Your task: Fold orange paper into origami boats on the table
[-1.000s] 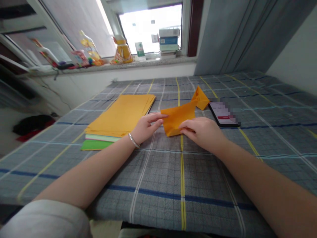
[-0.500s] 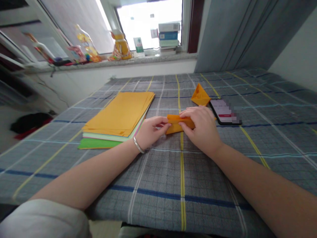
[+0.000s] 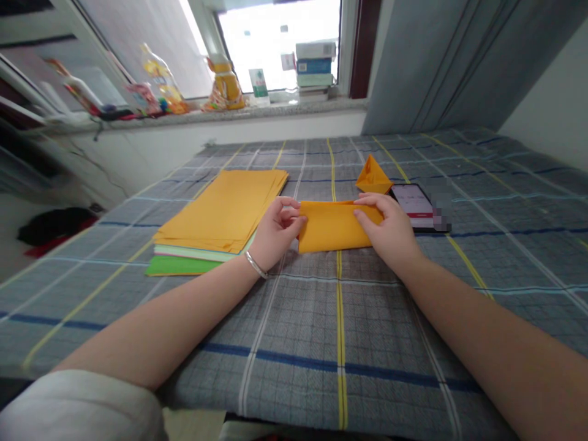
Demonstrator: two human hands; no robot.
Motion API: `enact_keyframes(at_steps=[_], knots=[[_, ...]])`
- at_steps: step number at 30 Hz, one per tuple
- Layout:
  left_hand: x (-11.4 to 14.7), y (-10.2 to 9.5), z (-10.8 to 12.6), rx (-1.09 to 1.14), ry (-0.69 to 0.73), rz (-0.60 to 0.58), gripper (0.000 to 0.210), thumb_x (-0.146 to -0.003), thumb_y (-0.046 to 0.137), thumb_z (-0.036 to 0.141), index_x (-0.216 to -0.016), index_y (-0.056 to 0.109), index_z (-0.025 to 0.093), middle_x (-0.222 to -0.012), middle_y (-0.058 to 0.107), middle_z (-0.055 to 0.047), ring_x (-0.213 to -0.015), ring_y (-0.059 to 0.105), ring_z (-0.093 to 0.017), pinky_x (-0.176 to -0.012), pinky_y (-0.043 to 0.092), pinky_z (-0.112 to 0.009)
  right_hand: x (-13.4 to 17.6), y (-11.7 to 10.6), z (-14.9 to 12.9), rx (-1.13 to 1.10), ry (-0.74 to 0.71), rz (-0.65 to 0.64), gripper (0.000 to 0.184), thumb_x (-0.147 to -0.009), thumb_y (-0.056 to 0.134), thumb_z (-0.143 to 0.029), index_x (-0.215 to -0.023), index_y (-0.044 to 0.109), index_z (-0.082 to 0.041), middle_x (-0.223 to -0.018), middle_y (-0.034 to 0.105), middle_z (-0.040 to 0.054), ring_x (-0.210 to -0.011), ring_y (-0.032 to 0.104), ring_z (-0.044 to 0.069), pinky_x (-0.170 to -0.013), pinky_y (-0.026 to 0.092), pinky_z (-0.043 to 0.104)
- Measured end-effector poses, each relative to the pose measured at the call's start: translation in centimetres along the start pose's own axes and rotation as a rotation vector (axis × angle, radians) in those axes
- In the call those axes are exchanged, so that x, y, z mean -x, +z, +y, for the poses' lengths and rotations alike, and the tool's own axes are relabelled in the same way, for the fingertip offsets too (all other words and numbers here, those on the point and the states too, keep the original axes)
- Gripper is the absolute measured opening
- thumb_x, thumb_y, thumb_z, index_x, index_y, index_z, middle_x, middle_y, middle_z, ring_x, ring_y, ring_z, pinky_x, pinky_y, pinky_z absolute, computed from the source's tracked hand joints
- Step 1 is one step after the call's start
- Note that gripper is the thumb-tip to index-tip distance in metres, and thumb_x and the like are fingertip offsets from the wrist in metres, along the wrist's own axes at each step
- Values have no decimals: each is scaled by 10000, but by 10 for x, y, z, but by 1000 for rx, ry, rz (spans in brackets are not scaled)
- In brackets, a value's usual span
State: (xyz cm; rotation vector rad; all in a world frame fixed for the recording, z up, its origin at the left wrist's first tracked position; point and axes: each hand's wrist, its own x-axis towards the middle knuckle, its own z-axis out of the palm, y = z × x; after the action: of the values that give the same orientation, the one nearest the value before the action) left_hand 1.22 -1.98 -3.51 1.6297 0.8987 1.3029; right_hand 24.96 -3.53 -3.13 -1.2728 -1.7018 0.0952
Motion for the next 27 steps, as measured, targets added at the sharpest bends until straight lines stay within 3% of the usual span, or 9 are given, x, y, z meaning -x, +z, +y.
enact_keyframes(at_steps=[4,11,17,22,27], knots=[[-1,-2,0,3,-4,-1,444,-851,593,125,-1278,538,233,-945,679,-2,-684,613,-74,-636,505,-191,1,5,5,-120,122,-12,220,-888,638,-365,-1095,638,-290,-1193,723,102,-1133,675,312,-983,534,547],[-4,-7,-6,-79,-33,33,305,-855,613,154,-1155,662,184,-914,657,-12,-689,599,-70,-614,500,-181,3,11,14,-126,169,-98,229,-894,633,-406,-1087,684,-295,-1103,742,90,-964,716,302,-775,601,475],[-6,-9,-8,-13,-88,30,245,-863,629,192,-1104,671,181,-830,669,-4,-699,624,-94,-583,504,-183,4,11,18,-103,158,-103,258,-905,627,-411,-1127,677,-290,-1084,738,85,-927,719,292,-722,606,450],[-7,-12,-7,-9,-99,35,301,-885,600,192,-1176,678,189,-770,667,13,-641,588,-89,-585,483,-200,4,11,15,-91,144,-139,318,-926,586,-431,-1202,636,-282,-1044,737,83,-831,726,254,-653,600,393],[-7,-13,-8,-114,-101,103,226,-920,582,210,-1100,719,196,-686,613,20,-571,515,-87,-523,406,-200,4,8,6,-130,146,-206,323,-900,602,-415,-1195,628,-287,-925,734,54,-680,685,216,-553,546,346]])
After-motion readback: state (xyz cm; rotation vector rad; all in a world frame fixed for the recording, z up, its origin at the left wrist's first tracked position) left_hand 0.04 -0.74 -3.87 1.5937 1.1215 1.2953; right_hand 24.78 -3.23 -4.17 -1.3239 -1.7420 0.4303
